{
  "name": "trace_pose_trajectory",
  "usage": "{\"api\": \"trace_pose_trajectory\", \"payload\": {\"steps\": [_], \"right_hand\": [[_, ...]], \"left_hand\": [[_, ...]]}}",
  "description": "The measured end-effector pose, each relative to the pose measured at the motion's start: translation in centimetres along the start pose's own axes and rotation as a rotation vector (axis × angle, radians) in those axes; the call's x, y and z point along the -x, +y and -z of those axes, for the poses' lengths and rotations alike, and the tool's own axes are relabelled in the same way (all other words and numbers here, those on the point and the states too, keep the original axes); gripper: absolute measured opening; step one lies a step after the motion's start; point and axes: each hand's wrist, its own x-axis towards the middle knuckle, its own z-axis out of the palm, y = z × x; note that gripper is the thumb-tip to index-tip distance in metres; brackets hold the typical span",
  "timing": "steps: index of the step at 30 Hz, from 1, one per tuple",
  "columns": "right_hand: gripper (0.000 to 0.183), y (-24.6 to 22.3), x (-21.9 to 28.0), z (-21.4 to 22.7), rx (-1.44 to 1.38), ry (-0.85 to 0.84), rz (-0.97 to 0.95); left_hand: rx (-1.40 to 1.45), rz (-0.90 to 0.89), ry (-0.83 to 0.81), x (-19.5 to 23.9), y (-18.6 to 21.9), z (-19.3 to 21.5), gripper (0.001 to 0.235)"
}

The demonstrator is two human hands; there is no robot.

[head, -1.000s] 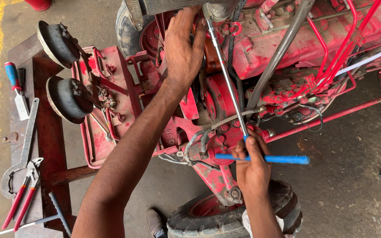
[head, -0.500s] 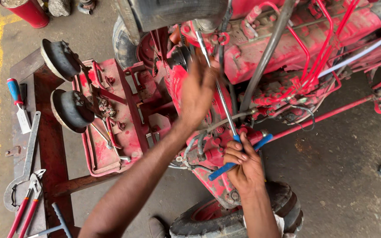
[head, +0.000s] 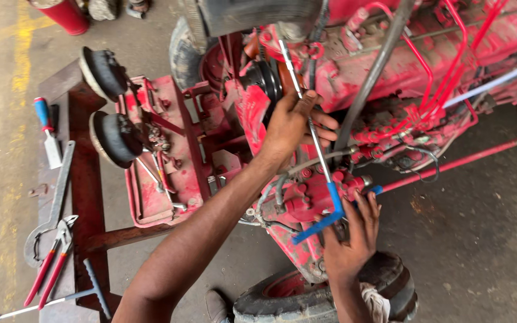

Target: The person uses a T-handle hex key to loosen a bolt on a red tractor engine, then wipes oil off the internal components with a white cloth, and finally handles a black rubber hose near the fan belt area.

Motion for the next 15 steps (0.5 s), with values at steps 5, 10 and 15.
{"api": "trace_pose_trajectory", "payload": {"steps": [5,10,15], "right_hand": [[0.036,1.7,1.9,-2.3,-0.799,0.133,-0.684],[0.045,2.5,1.6,-2.4,-1.667,-0.015,-1.464],[0.057,-0.8,1.4,-1.1,-0.731,0.190,-0.770]], "left_hand": [[0.008,0.009,-0.031,-0.1,-0.1,-0.4,0.044],[-0.031,0.066,-0.019,0.1,0.0,0.0,0.045],[-0.079,0.097,-0.009,-0.4,0.2,0.3,0.045]]}}
